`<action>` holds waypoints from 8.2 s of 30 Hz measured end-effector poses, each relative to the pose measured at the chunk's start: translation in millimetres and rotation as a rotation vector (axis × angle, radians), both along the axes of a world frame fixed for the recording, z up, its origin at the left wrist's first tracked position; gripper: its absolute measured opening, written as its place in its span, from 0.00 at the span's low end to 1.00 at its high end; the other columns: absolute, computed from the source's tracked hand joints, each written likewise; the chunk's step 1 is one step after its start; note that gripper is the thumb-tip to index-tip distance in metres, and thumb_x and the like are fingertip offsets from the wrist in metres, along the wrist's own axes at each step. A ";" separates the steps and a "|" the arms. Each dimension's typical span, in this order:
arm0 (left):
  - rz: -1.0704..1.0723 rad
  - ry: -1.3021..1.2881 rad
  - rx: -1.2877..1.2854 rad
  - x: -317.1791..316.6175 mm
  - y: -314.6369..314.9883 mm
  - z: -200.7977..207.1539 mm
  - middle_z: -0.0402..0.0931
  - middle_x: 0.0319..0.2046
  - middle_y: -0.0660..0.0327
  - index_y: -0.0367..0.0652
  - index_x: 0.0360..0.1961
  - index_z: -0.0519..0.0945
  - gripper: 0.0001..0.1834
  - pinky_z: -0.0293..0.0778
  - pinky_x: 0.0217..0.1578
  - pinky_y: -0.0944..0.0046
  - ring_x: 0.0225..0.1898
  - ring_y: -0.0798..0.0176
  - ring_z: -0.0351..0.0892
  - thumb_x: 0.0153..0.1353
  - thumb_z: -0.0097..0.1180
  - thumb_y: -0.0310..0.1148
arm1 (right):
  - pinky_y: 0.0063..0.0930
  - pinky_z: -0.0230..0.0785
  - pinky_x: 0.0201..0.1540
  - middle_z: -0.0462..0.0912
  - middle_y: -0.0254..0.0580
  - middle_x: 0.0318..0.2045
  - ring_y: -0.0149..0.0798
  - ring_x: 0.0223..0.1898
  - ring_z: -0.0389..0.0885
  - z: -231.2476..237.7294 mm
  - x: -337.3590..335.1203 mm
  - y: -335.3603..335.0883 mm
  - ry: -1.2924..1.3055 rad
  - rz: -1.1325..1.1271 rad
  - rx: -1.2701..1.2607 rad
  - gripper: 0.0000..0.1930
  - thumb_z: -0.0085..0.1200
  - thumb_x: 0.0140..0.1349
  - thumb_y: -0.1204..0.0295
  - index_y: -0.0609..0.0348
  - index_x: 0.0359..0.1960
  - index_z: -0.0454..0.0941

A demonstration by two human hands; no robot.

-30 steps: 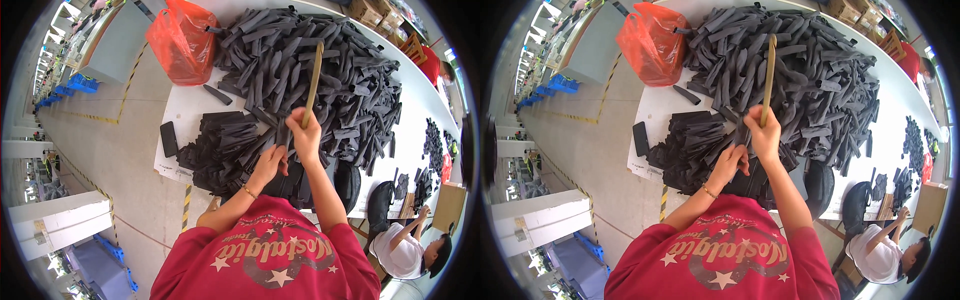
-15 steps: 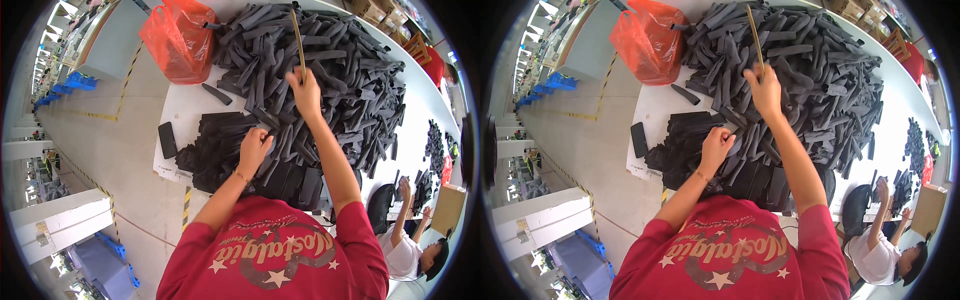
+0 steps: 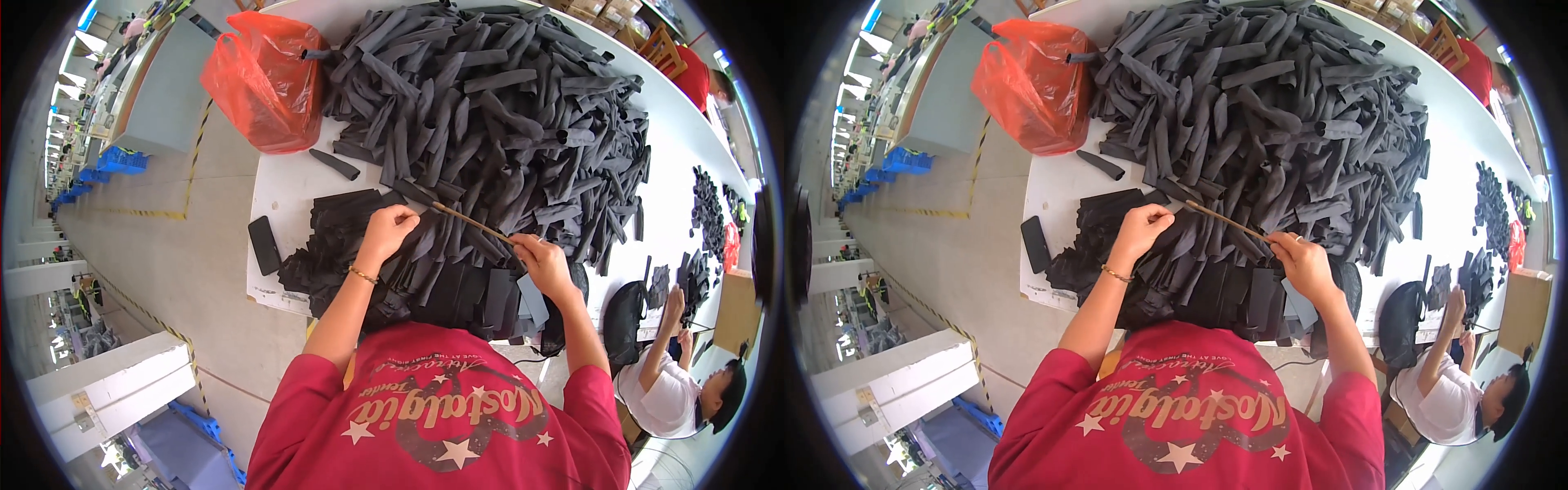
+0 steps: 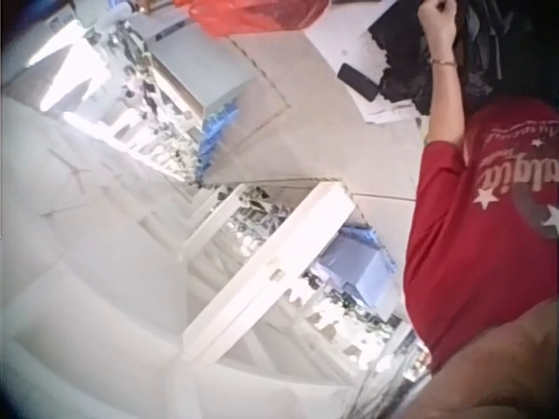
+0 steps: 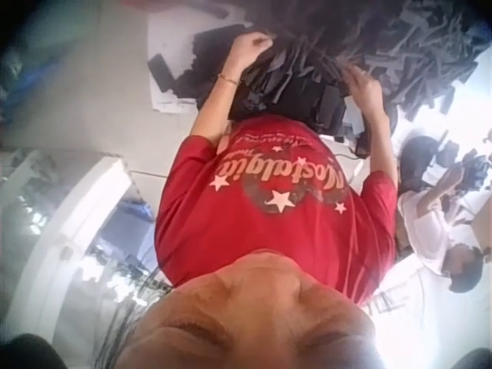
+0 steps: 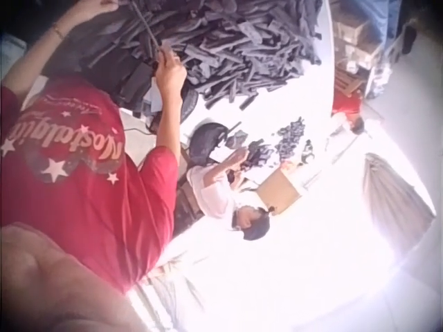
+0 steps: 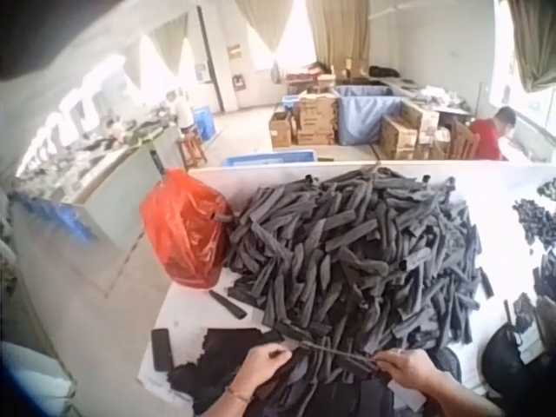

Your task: Using a wooden stick to inspect and separate black foam manufacturing components on a work table.

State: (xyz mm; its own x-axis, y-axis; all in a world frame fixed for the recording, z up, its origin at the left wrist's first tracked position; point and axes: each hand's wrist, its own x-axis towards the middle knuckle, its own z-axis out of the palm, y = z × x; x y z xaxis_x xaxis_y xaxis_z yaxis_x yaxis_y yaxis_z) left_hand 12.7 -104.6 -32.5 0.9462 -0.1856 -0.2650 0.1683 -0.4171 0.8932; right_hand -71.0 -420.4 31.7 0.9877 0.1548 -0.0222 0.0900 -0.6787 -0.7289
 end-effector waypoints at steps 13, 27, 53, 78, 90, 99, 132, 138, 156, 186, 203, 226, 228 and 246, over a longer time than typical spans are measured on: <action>-0.124 0.029 -0.158 1.1 8.9 42.8 0.82 0.28 0.62 0.34 0.33 0.83 0.07 0.74 0.36 0.70 0.30 0.72 0.78 0.56 0.63 0.28 | 0.38 0.71 0.31 0.80 0.42 0.28 0.48 0.28 0.80 53.3 10.9 -18.4 -0.117 0.281 -0.231 0.09 0.55 0.61 0.72 0.56 0.43 0.80; 0.440 0.107 -1.140 -65.1 -1.2 36.4 0.76 0.43 0.58 0.38 0.50 0.74 0.17 0.73 0.52 0.58 0.45 0.56 0.77 0.62 0.60 0.34 | 0.27 0.70 0.33 0.78 0.43 0.24 0.34 0.27 0.78 -23.5 -29.5 118.0 0.313 0.079 0.504 0.11 0.48 0.65 0.77 0.66 0.47 0.75; 1.096 0.233 -1.183 -39.9 -12.2 46.6 0.62 0.13 0.70 0.48 0.24 0.70 0.18 0.53 0.14 0.72 0.11 0.74 0.54 0.69 0.50 0.46 | 0.21 0.61 0.25 0.71 0.36 0.19 0.26 0.20 0.67 6.0 -52.7 148.4 -0.121 -0.138 0.496 0.05 0.58 0.59 0.80 0.64 0.36 0.77; -0.109 -0.137 -0.399 -90.2 -38.8 35.3 0.70 0.22 0.65 0.36 0.36 0.77 0.16 0.69 0.34 0.73 0.23 0.72 0.72 0.69 0.51 0.41 | 0.18 0.59 0.30 0.69 0.29 0.25 0.22 0.27 0.65 -14.0 -24.4 128.2 -0.024 -0.124 0.492 0.03 0.55 0.62 0.77 0.65 0.34 0.74; 0.189 0.369 -0.776 -103.8 -36.7 55.9 0.75 0.23 0.58 0.40 0.34 0.67 0.18 0.71 0.17 0.71 0.17 0.66 0.76 0.73 0.36 0.43 | 0.19 0.59 0.29 0.70 0.30 0.23 0.24 0.26 0.64 -13.6 67.6 168.2 -0.345 -0.324 0.433 0.03 0.50 0.66 0.77 0.63 0.35 0.72; 0.177 0.208 -0.416 -84.9 -0.3 74.2 0.77 0.20 0.62 0.39 0.31 0.75 0.08 0.70 0.20 0.71 0.18 0.70 0.76 0.66 0.49 0.30 | 0.29 0.66 0.33 0.74 0.41 0.24 0.34 0.25 0.71 -14.9 178.7 107.5 -0.324 -0.474 0.236 0.13 0.55 0.65 0.65 0.65 0.40 0.75; -0.152 -0.309 0.240 65.2 93.2 10.5 0.76 0.30 0.63 0.46 0.31 0.85 0.06 0.66 0.49 0.58 0.43 0.53 0.67 0.50 0.64 0.31 | 0.33 0.70 0.26 0.74 0.35 0.21 0.39 0.26 0.76 -6.2 62.5 64.6 -0.342 0.183 -0.218 0.07 0.57 0.59 0.72 0.52 0.39 0.82; -0.272 -0.470 0.159 39.5 53.2 30.6 0.75 0.28 0.65 0.48 0.27 0.85 0.05 0.65 0.48 0.58 0.45 0.56 0.70 0.48 0.64 0.34 | 0.35 0.73 0.35 0.81 0.45 0.30 0.48 0.34 0.81 -19.3 53.5 105.2 -0.157 0.159 -0.065 0.13 0.55 0.60 0.76 0.57 0.47 0.79; 1.010 0.171 -1.211 -51.9 12.6 38.6 0.75 0.23 0.62 0.39 0.37 0.78 0.12 0.76 0.24 0.64 0.21 0.66 0.74 0.63 0.61 0.38 | 0.50 0.69 0.31 0.78 0.63 0.27 0.65 0.31 0.78 -51.0 -40.9 202.8 0.068 0.032 0.236 0.05 0.50 0.65 0.76 0.65 0.39 0.73; -0.007 0.367 -0.669 -83.3 10.8 47.3 0.74 0.20 0.63 0.37 0.35 0.72 0.13 0.70 0.22 0.71 0.18 0.69 0.74 0.69 0.50 0.37 | 0.29 0.57 0.26 0.65 0.40 0.20 0.30 0.23 0.62 10.1 48.7 175.8 -0.020 0.068 0.402 0.16 0.62 0.58 0.74 0.68 0.22 0.67; -0.024 -0.260 0.390 56.5 71.3 -31.8 0.78 0.28 0.57 0.43 0.31 0.82 0.07 0.76 0.36 0.59 0.34 0.56 0.80 0.56 0.61 0.35 | 0.23 0.64 0.28 0.74 0.35 0.21 0.25 0.23 0.70 -29.5 197.1 187.8 -0.078 -0.236 0.410 0.14 0.47 0.70 0.65 0.64 0.48 0.73; -0.229 -0.375 0.286 56.8 68.1 22.3 0.74 0.25 0.60 0.42 0.28 0.84 0.05 0.66 0.44 0.60 0.32 0.56 0.71 0.51 0.64 0.31 | 0.36 0.69 0.28 0.76 0.43 0.24 0.45 0.25 0.78 -1.1 60.8 40.7 -0.165 0.182 -0.215 0.08 0.55 0.61 0.72 0.57 0.41 0.81; -0.227 -0.390 0.285 50.0 59.5 32.9 0.74 0.25 0.60 0.43 0.27 0.85 0.05 0.67 0.43 0.60 0.34 0.55 0.71 0.49 0.64 0.32 | 0.37 0.70 0.29 0.76 0.43 0.24 0.45 0.25 0.78 -3.1 56.1 44.6 -0.180 0.204 -0.225 0.09 0.55 0.61 0.72 0.57 0.42 0.81; 0.888 0.153 -1.246 -57.5 -13.2 34.2 0.76 0.24 0.60 0.36 0.38 0.78 0.14 0.79 0.38 0.56 0.28 0.60 0.79 0.63 0.60 0.38 | 0.40 0.72 0.35 0.80 0.60 0.34 0.59 0.35 0.81 -31.1 -13.4 202.0 0.012 -0.092 0.446 0.11 0.49 0.61 0.82 0.65 0.46 0.73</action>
